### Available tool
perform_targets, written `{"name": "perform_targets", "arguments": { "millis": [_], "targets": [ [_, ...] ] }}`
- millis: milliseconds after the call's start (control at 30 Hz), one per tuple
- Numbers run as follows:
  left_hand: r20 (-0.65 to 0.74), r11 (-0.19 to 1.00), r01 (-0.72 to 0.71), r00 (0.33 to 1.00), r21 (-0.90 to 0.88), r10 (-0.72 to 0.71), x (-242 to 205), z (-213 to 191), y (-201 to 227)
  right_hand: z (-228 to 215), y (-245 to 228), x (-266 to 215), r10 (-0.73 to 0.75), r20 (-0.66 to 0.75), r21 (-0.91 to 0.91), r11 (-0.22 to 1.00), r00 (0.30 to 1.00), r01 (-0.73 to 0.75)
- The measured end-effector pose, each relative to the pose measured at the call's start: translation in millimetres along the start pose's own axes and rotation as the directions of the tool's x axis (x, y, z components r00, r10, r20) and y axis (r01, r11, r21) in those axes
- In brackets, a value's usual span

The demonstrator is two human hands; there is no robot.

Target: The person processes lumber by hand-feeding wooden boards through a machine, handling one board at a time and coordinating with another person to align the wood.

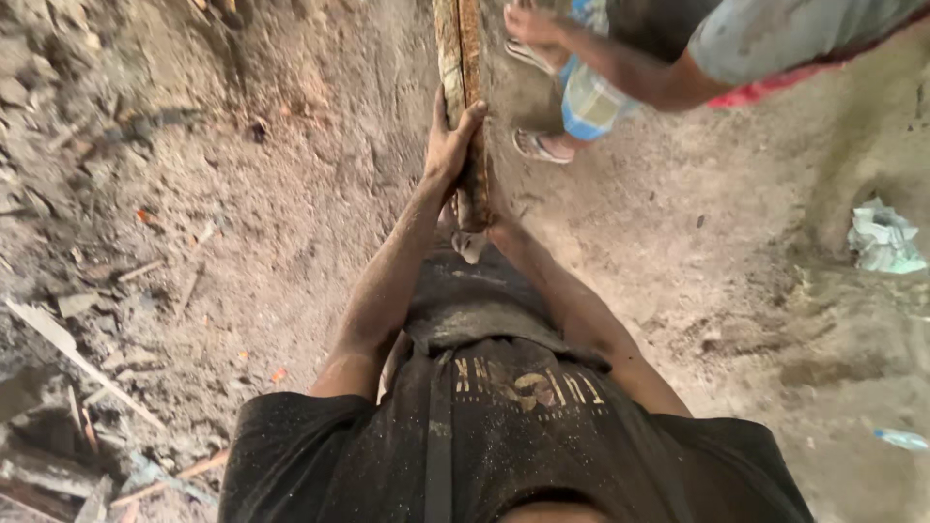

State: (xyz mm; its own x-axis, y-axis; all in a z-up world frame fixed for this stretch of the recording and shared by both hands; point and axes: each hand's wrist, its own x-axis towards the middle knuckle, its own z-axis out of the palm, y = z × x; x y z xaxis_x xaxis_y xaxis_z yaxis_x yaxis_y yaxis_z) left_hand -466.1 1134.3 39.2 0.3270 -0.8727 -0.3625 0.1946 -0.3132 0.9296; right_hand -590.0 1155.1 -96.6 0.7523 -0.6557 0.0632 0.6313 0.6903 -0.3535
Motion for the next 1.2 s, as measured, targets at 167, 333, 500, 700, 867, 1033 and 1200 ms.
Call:
{"name": "perform_targets", "arguments": {
  "millis": [167,333,500,700,867,1033,1200],
  "targets": [
    [0.01,0.999,-0.016,1.0,0.029,0.016,-47.1,-9.4,-16.2,-2.0,22.4,-37.9,0.153,-0.235,-0.022,0.986,0.96,-0.163],
    [-0.02,0.999,0.018,1.0,0.038,-0.017,-101.1,8.4,-63.8,24.0,31.1,-105.8,0.215,-0.553,-0.088,0.945,0.805,-0.314],
    [-0.042,0.975,-0.198,0.978,0.103,0.203,-136.9,43.7,-121.2,13.3,9.2,-167.9,0.112,-0.644,-0.168,0.944,0.756,-0.283],
    [0.386,0.607,0.395,0.91,-0.69,-0.153,-150.5,19.2,-110.5,6.0,-35.5,-258.3,-0.05,-0.769,-0.26,0.935,0.637,-0.24],
    [0.319,0.614,0.29,0.946,-0.734,-0.065,-123.0,-19.3,-53.7,21.0,-54.7,-300.3,-0.135,-0.844,-0.286,0.932,0.52,-0.222],
    [-0.04,0.724,0.138,0.974,-0.675,-0.222,-25.8,-43.8,-5.7,25.0,-66.7,-267.2,-0.152,-0.876,-0.288,0.926,0.458,-0.244],
    [0.074,0.812,0.164,0.986,-0.56,-0.149,117.1,-75.0,61.9,2.1,-94.6,-171.5,-0.178,-0.878,-0.327,0.901,0.444,-0.285]
  ]
}}
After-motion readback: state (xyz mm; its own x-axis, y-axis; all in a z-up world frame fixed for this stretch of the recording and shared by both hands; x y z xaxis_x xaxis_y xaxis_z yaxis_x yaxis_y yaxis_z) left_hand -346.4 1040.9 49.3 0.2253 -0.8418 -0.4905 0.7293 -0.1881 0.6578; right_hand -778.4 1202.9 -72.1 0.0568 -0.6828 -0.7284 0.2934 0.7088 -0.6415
